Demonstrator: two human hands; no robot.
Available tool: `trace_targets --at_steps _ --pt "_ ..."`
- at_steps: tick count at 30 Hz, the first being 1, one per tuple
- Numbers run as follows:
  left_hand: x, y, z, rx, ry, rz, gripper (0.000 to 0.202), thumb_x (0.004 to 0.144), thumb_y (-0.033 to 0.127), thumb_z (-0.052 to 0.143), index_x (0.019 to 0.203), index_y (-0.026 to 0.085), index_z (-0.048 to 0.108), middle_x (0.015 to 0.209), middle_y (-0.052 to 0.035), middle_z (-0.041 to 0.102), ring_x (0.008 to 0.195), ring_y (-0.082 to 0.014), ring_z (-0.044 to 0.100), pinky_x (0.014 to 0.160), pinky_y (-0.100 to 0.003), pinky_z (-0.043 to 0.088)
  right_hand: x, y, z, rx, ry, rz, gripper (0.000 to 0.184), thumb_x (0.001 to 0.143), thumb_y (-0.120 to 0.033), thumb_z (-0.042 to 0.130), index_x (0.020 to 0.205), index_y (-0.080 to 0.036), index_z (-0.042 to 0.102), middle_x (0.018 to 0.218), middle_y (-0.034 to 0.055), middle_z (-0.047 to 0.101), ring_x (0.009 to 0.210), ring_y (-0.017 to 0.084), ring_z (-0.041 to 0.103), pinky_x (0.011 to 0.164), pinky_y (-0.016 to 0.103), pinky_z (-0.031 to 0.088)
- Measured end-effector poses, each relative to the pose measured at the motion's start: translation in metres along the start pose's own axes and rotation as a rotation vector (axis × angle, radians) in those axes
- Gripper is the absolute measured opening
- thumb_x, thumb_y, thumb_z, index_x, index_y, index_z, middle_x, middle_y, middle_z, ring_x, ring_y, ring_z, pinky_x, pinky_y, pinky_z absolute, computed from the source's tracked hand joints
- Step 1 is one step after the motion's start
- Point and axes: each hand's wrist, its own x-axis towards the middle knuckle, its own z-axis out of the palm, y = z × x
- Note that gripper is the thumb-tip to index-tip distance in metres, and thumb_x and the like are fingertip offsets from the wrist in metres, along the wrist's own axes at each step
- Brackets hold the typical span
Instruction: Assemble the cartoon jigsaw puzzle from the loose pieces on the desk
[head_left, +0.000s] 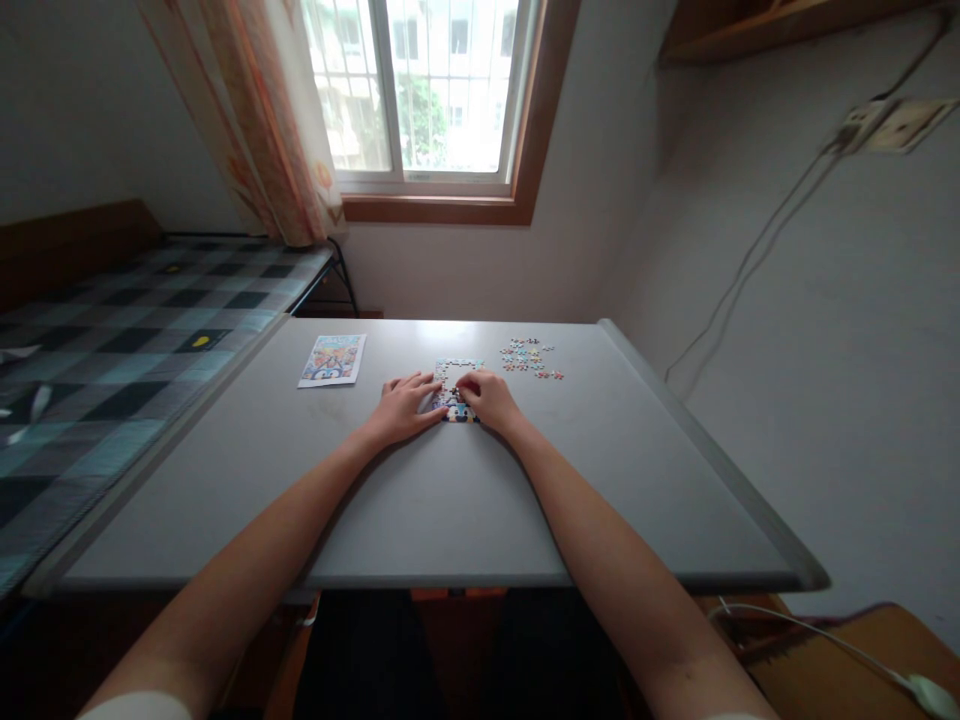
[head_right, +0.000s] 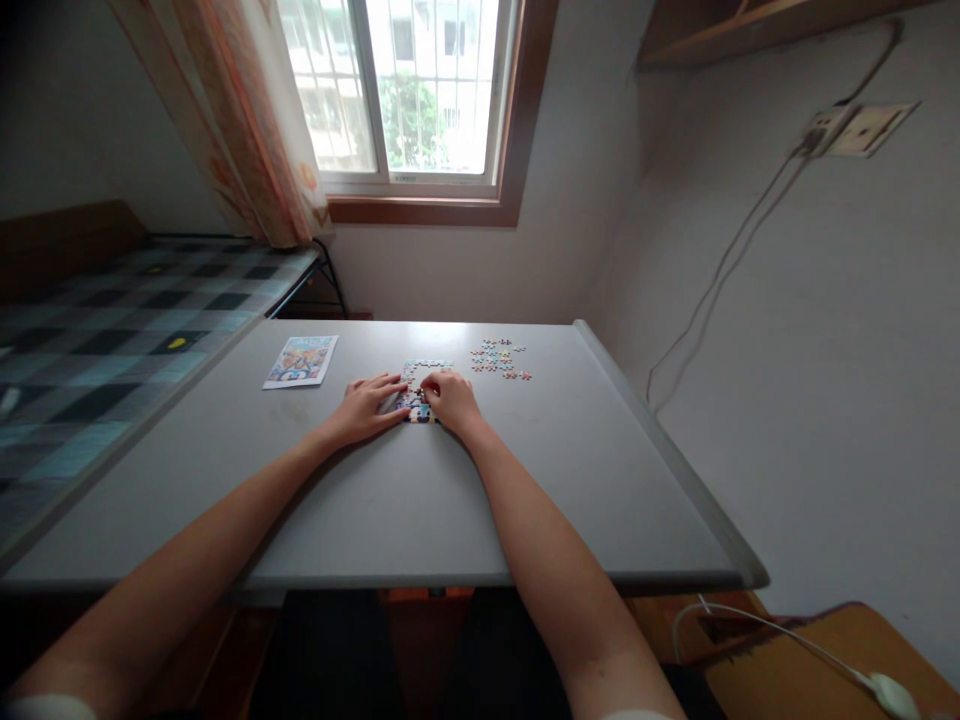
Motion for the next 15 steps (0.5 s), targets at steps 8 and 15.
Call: trace_targets --at_steps 8,15 --pt "0.0001 -0.0004 -0.0004 -0.005 0.000 0.000 0.052 0.086 0.056 0.050 0.129 0.027 0.058 0.143 -0.0080 0.049 0.135 -0.0311 0.038 0.107 -0.050 0.025 0.0002 -0.0004 0.0003 -0.014 -0.005 0.000 0.015 0.079 -0.014 0.058 0.082 -0.020 0.071 0.082 0.0030 0.067 0.075 0.015 0.058 0.075 0.028 0.044" --pt "0.0000 -0.0002 -0.0003 0.008 -0.008 0.002 0.052 0.087 0.055 0.050 0.130 0.027 0.058 0.143 -0.0082 0.048 0.135 -0.0308 0.038 0.108 -0.049 0.024 -0.0001 -0.0007 -0.0003 -0.040 -0.029 0.004 0.015 0.081 -0.016 0.059 0.084 -0.021 0.072 0.084 0.0035 0.068 0.077 0.016 0.058 0.076 0.028 0.044"
